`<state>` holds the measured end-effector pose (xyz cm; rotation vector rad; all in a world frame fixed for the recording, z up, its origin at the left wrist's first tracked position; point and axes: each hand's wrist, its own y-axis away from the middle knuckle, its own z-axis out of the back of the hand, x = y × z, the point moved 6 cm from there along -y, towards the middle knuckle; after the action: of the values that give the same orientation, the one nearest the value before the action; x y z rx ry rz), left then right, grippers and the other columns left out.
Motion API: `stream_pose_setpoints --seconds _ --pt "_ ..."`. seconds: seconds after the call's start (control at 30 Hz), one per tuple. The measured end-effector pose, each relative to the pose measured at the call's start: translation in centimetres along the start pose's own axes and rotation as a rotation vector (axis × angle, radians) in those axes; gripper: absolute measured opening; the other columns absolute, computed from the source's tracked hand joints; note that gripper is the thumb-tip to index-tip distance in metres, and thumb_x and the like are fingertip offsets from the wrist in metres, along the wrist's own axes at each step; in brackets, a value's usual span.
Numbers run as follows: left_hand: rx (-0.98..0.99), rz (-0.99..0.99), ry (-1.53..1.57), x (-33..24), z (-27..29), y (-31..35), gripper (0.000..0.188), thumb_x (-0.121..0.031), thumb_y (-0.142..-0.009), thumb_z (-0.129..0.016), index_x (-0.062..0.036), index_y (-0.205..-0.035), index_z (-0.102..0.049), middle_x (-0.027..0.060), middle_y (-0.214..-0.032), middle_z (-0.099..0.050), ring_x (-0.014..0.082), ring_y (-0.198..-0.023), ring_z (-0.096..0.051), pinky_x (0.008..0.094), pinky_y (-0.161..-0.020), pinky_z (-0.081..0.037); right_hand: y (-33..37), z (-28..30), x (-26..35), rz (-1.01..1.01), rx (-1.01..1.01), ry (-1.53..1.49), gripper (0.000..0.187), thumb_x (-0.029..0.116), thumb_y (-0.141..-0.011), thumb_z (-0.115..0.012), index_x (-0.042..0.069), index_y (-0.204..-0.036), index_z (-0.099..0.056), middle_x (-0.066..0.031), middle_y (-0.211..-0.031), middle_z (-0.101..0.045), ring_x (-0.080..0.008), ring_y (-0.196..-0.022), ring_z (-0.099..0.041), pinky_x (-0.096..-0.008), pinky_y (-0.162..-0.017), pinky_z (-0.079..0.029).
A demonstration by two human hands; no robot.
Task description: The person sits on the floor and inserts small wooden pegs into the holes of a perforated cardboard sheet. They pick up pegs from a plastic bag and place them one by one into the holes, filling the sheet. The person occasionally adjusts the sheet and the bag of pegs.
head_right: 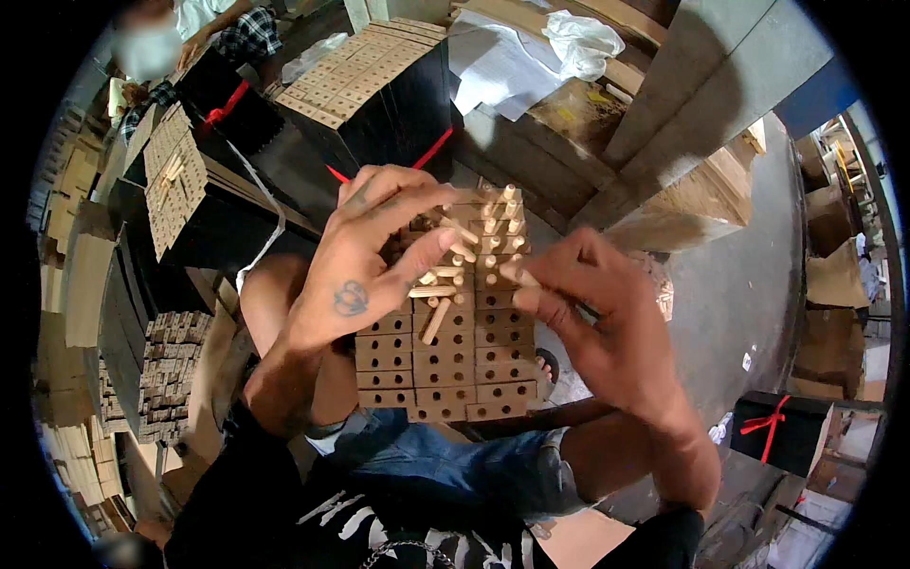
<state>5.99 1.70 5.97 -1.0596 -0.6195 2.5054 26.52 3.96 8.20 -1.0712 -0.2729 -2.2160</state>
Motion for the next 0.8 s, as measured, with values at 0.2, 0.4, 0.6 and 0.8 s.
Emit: stream_pose_setpoints --seconds 0.2,0.4,0.6,0.8 --pt "0.083 0.026 -0.07 0.1 -0.5 -0.4 0.018 -0.014 -0.086 -0.073 -0.0071 -0.103 -0.076 0.0082 -0.099 -0.066 0.0266 -0.099 -0.057 0.0393 -0.089 -0.04 2.1 -1.9 -2.4 -0.076 -0.198 -0.179 0.026 0.003 -0.087 -0.074 0.003 -0.113 -0.071 -0.0145 -0.097 -0.074 -0.02 -0.087 -0.073 -0.0314 -0.076 -0.056" --pt "0.076 -0.005 -0.16 -0.7 -0.3 -0.3 0.019 -0.017 -0.086 -0.075 -0.0083 -0.103 -0.076 0.0073 -0.101 -0.066 0.0262 -0.099 -0.057 0.0395 -0.09 -0.039 2.3 -1.7 -2.0 -0.014 -0.269 0.047 0.016 0.001 -0.087 -0.074 0.001 -0.103 -0.068 -0.0146 -0.091 -0.073 -0.0217 -0.079 -0.072 -0.0312 -0.069 -0.056" --pt "0.118 -0.04 -0.197 -1.2 -0.9 -0.7 0.02 -0.019 -0.085 -0.076 -0.012 -0.104 -0.076 0.0059 -0.101 -0.063 0.0264 -0.099 -0.056 0.0403 -0.09 -0.038 1.8 -0.9 -0.5 0.092 -0.206 0.279 0.013 0.002 -0.084 -0.073 0.002 -0.094 -0.065 -0.0138 -0.077 -0.065 -0.0333 -0.068 -0.066 -0.0383 -0.059 -0.051" --pt "0.17 -0.089 -0.186 -1.4 -1.5 -0.9 0.018 -0.014 -0.085 -0.074 -0.0106 -0.102 -0.073 0.0066 -0.101 -0.06 0.0285 -0.098 -0.054 0.0413 -0.09 -0.038 -0.6 -0.8 1.9 0.231 0.005 0.578 0.014 0.006 -0.078 -0.072 0.004 -0.083 -0.059 -0.0109 -0.075 -0.062 -0.034 -0.068 -0.062 -0.0424 -0.058 -0.049"
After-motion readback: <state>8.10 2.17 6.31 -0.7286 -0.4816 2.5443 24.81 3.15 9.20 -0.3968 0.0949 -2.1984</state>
